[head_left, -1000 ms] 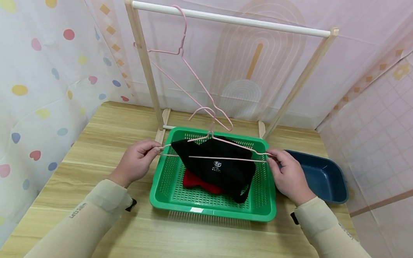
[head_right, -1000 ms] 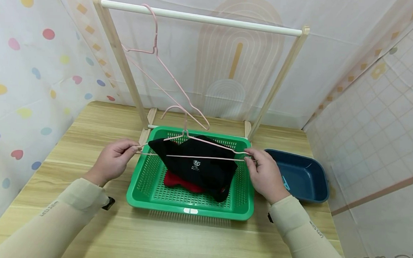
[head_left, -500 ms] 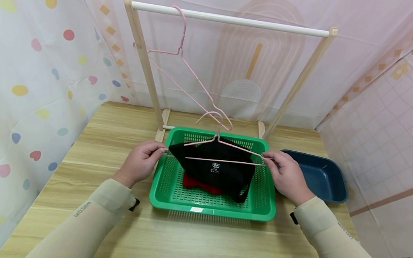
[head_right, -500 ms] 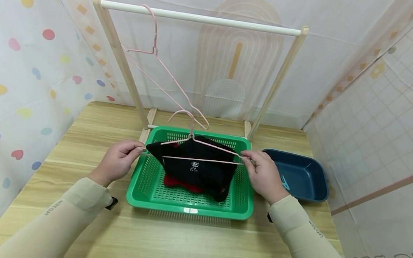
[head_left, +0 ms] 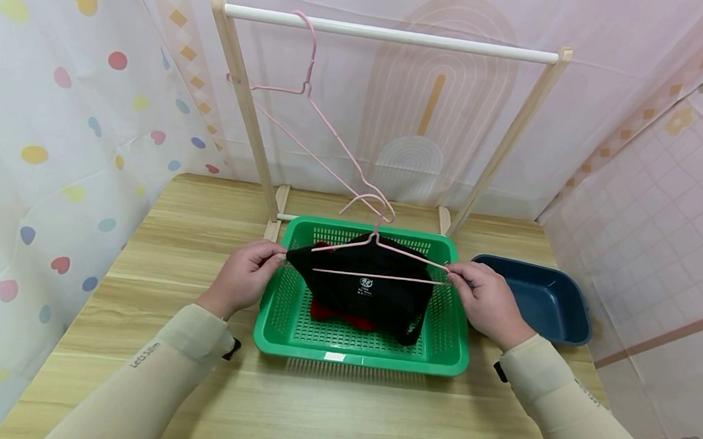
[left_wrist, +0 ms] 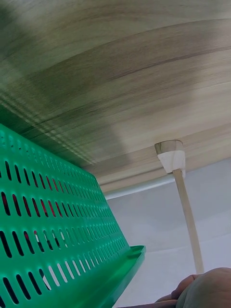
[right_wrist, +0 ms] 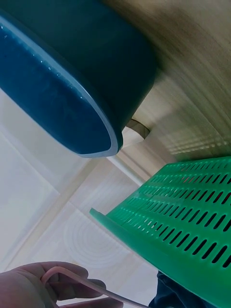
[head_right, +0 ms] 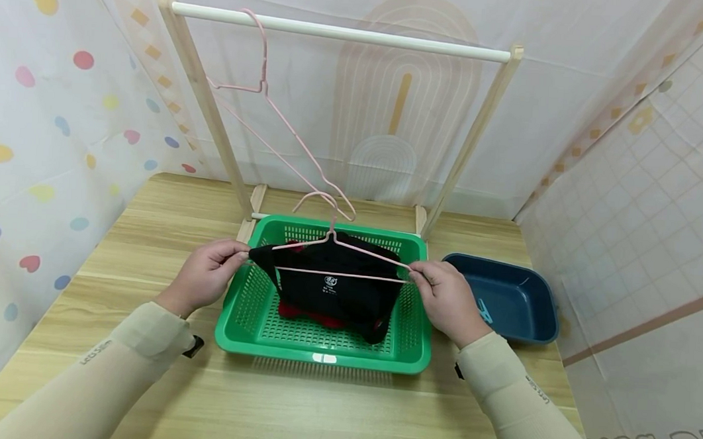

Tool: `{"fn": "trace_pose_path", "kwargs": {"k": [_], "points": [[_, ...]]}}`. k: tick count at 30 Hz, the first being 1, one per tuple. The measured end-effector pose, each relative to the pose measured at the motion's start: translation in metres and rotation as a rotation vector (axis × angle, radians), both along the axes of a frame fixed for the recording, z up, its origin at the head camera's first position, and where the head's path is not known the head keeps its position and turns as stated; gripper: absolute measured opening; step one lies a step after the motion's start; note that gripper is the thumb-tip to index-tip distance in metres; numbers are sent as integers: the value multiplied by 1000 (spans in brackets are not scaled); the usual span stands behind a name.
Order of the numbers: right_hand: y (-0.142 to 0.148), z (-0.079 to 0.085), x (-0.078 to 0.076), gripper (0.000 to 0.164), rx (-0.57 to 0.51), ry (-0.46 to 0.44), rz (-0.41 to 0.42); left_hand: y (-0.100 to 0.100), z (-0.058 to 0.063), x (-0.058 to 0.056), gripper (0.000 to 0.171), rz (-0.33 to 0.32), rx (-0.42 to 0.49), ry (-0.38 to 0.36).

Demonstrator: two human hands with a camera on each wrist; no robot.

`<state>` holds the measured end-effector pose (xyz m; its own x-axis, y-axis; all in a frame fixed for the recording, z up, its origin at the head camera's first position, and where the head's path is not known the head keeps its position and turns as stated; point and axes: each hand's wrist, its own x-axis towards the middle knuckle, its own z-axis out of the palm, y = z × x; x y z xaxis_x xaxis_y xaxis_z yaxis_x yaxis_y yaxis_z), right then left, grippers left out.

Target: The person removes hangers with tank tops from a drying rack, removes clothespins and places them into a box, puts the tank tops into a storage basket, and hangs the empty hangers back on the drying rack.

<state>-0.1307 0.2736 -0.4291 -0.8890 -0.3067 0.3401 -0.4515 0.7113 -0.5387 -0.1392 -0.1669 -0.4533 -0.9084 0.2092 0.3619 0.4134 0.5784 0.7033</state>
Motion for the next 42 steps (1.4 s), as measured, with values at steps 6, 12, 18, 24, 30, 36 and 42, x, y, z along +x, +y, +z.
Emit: {"fn": "trace_pose_path", "kwargs": {"k": [6, 12, 18, 24, 30, 36, 42], "points": [[1, -1, 0, 16, 2, -16, 2, 0, 1, -1, 20, 3, -23, -35], [3, -2, 0, 15, 0, -12, 6, 2, 3, -1, 24, -19, -37, -48], [5, -4, 0, 15, 7, -5, -5, 7, 5, -2, 30, -28, -39, -51], [7, -5, 1, 15, 8, 11, -12, 11, 6, -3, 24, -12, -58, -8], [8, -6, 1, 15, 0, 25, -13, 14, 8, -3, 20, 6, -41, -9], [10, -7, 2, 14, -4, 66, -11, 16, 9, -2, 20, 13, -19, -36], [14, -6, 3, 14, -9, 76, -31, 17, 6, -3, 20, 10, 12, -64]]}}
